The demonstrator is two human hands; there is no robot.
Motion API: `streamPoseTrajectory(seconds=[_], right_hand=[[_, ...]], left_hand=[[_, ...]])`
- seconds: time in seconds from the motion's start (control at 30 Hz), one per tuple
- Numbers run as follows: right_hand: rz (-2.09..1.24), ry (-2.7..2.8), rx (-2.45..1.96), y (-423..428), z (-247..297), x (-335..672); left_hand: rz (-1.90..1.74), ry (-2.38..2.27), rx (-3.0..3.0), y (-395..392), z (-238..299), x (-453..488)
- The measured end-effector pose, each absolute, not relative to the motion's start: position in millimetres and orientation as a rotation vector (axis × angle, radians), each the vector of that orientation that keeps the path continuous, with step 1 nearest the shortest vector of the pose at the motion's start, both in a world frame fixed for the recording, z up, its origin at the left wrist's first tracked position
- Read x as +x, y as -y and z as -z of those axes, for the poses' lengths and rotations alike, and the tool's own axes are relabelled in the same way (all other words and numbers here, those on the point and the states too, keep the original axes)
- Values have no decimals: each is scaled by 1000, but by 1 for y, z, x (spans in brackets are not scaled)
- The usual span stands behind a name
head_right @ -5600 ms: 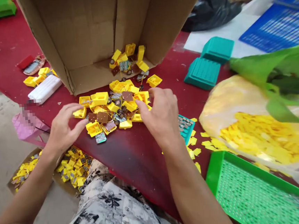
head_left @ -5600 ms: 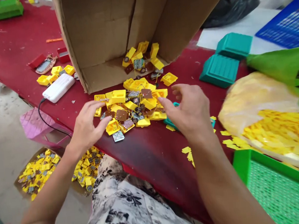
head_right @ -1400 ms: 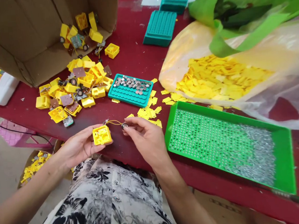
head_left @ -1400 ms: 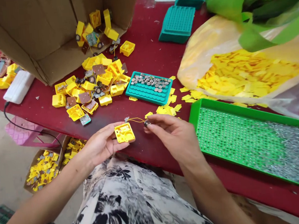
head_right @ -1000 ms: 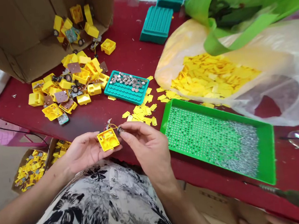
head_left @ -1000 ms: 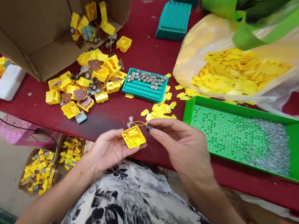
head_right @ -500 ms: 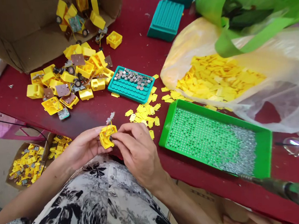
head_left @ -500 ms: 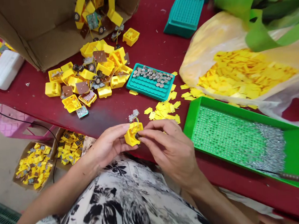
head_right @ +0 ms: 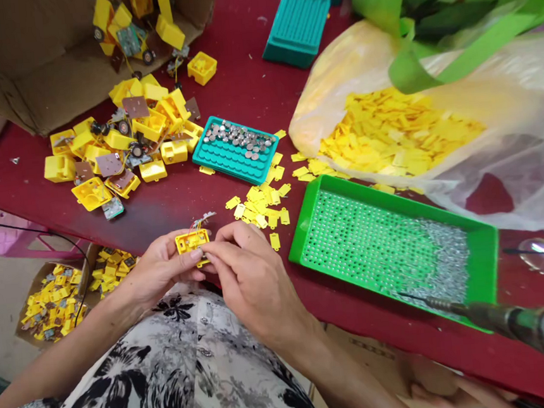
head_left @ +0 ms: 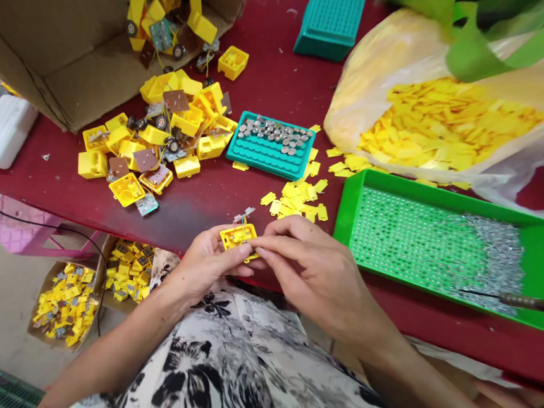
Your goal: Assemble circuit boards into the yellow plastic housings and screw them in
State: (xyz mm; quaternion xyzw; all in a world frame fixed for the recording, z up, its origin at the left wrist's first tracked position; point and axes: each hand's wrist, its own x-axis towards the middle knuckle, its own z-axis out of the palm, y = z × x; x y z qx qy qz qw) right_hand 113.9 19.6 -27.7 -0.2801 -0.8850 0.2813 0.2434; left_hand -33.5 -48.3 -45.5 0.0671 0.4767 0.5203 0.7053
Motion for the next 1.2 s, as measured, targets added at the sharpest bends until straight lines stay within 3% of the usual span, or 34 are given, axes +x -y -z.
streamPoseTrajectory(seconds=[0.13,0.53,0.6,0.73,0.83,1.03,1.2], right_hand=[[-956,2180,-917,-21,25,120],[-955,1939,-1102,-25,38,125],[-1208,1840,-1208,-35,42,124],[-2115,1597,-1271,-57,46,114],[-2435,1461,-1266,-67,44,103],[-2341,1538,-1200,-72,28,90],[-2014,1642,-1221,-65,14,82]], left_hand=[[-1165,-1113,194,49,45,-35],[-1151,-1086,253,52,35,-34],[-1134,-1035,276,56,35,-36],[-1018,-946,326,64,35,-43],[-1005,-962,338,66,35,-46],[-1044,-1015,306,69,42,-49],[-1135,-1060,240,66,50,-50]])
